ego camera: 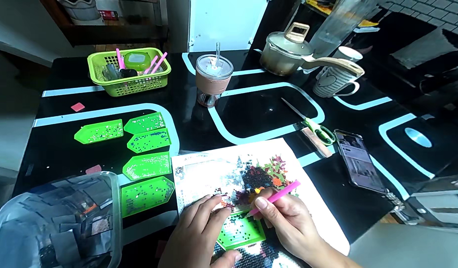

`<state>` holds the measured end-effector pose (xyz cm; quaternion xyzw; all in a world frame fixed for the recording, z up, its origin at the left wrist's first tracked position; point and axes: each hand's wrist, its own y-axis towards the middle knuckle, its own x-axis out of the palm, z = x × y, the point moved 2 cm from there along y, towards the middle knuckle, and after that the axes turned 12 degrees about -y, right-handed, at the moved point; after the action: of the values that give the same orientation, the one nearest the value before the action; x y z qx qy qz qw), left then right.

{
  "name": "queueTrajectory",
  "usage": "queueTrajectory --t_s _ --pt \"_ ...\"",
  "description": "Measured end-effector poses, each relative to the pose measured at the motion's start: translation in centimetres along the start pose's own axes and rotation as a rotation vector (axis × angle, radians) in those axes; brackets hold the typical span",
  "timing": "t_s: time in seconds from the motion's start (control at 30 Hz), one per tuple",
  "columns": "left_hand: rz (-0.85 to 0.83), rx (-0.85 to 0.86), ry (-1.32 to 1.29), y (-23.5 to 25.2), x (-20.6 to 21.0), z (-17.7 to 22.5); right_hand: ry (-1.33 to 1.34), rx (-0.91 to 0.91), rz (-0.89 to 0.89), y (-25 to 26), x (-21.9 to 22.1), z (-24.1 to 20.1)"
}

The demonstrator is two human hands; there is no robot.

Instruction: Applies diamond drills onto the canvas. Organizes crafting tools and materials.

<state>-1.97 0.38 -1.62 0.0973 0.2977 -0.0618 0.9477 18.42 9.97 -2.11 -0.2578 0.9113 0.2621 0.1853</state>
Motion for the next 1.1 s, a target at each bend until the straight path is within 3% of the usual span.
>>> queueTrajectory --t_s 0.3,1.1 --pt "-0.015 -0.006 -0.008 0.1 -0.1 0.0 0.16 0.397 0.141 1.8 -1.6 0.3" --pt "-0.021 -0.018 -0.018 0.0 -0.1 0.1 -0.195 0.097 0.105 2.1 -0.6 1.1"
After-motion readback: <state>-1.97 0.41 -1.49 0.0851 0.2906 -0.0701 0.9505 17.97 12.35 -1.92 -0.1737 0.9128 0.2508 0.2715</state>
